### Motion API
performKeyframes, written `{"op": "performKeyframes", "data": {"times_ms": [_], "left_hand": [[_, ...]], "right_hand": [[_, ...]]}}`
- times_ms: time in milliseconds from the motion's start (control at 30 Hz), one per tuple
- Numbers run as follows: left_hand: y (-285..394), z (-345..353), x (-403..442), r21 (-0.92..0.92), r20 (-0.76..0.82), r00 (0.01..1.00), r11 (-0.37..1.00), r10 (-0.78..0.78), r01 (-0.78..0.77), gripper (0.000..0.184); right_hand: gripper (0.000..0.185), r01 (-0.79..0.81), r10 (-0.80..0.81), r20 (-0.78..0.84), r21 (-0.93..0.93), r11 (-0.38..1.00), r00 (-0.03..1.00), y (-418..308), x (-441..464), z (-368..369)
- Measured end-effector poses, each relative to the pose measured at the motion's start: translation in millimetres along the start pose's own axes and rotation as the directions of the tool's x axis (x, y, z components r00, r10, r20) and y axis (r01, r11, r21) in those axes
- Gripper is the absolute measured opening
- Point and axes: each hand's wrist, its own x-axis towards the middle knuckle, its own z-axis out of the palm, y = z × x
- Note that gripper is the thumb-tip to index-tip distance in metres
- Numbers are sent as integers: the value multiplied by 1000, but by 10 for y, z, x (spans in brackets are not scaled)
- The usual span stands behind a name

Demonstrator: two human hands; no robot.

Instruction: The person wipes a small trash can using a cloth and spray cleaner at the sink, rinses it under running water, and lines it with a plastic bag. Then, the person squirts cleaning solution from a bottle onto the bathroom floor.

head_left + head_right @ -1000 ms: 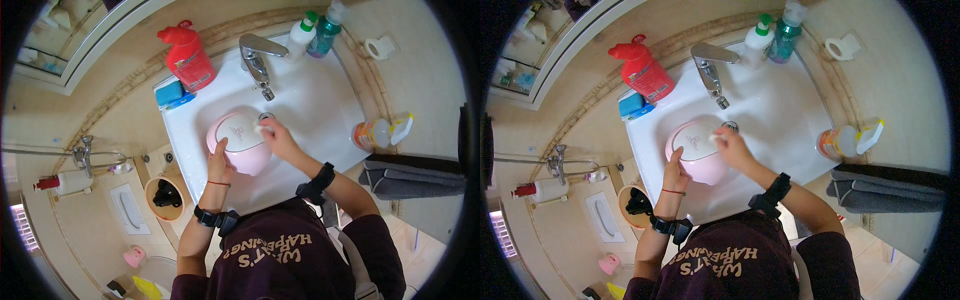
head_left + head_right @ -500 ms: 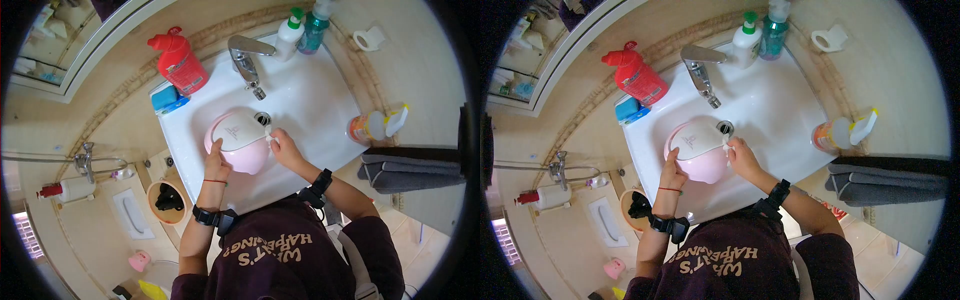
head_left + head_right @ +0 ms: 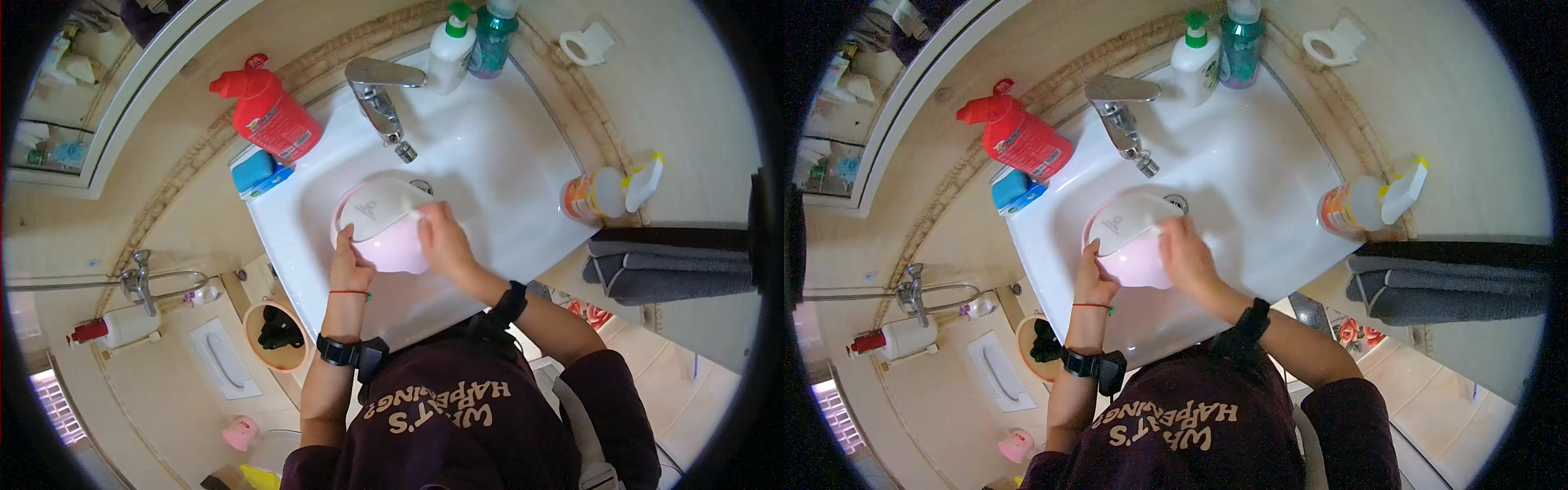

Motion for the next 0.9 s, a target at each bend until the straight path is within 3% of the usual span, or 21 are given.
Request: {"op": "performKeyframes", "data": {"times_ms": [33, 67, 100, 233, 300, 333, 400, 533, 567, 600, 767, 867, 900], "left_hand": [[-2, 35, -95, -2, 46, 999, 1000, 12, -12, 33], [-10, 50, -149, -2, 92, 995, 1000, 23, -23, 35], [-18, 47, -147, 2, 94, 995, 1000, 20, -20, 35], [-18, 17, -144, 16, 93, 996, 1000, 6, -7, 38], [35, 86, -141, 5, 87, 996, 1000, 10, -10, 38], [69, 99, -177, -6, 81, 997, 1000, 13, -12, 37], [84, 29, -171, -19, 58, 998, 1000, 11, -10, 36], [85, -58, -29, -52, -11, 999, 998, 41, -42, 34], [89, -66, -28, -57, -20, 998, 997, 52, -53, 33], [105, -67, -50, -61, -21, 998, 997, 54, -55, 33], [190, -103, -153, -31, 98, 995, 999, -14, 17, 33], [107, -46, -156, 7, 60, 998, 1000, -13, 12, 36], [84, -65, -132, 7, 59, 998, 1000, -14, 14, 36]], "right_hand": [[14, -4, 4, 0, -2, 1000, 1000, 95, 88, -33], [14, -350, 328, 184, 105, 931, 927, 193, 199, -66], [16, -660, 574, 384, 142, 738, 724, 286, 295, -89], [18, -579, 532, 347, 43, 814, 773, 888, 294, 284], [18, -781, 699, 495, -62, 621, 516, 952, 303, 353], [18, -781, 697, 499, -63, 622, 515, 969, 276, 378], [17, -741, 674, 311, 230, 631, 671, 987, 134, 416], [17, -645, 594, 253, 258, 719, 764, 179, 146, -72], [15, -421, 407, 108, 197, 885, 907, 185, 106, -35], [15, -171, 174, -19, 99, 980, 985, 121, 110, -29], [16, -31, 21, 128, 79, 996, 992, -302, 158, -112], [19, 77, -78, 254, 15, 997, 964, -472, 82, -55], [19, 189, -168, 309, -42, 981, 936, -472, 35, -5]]}}
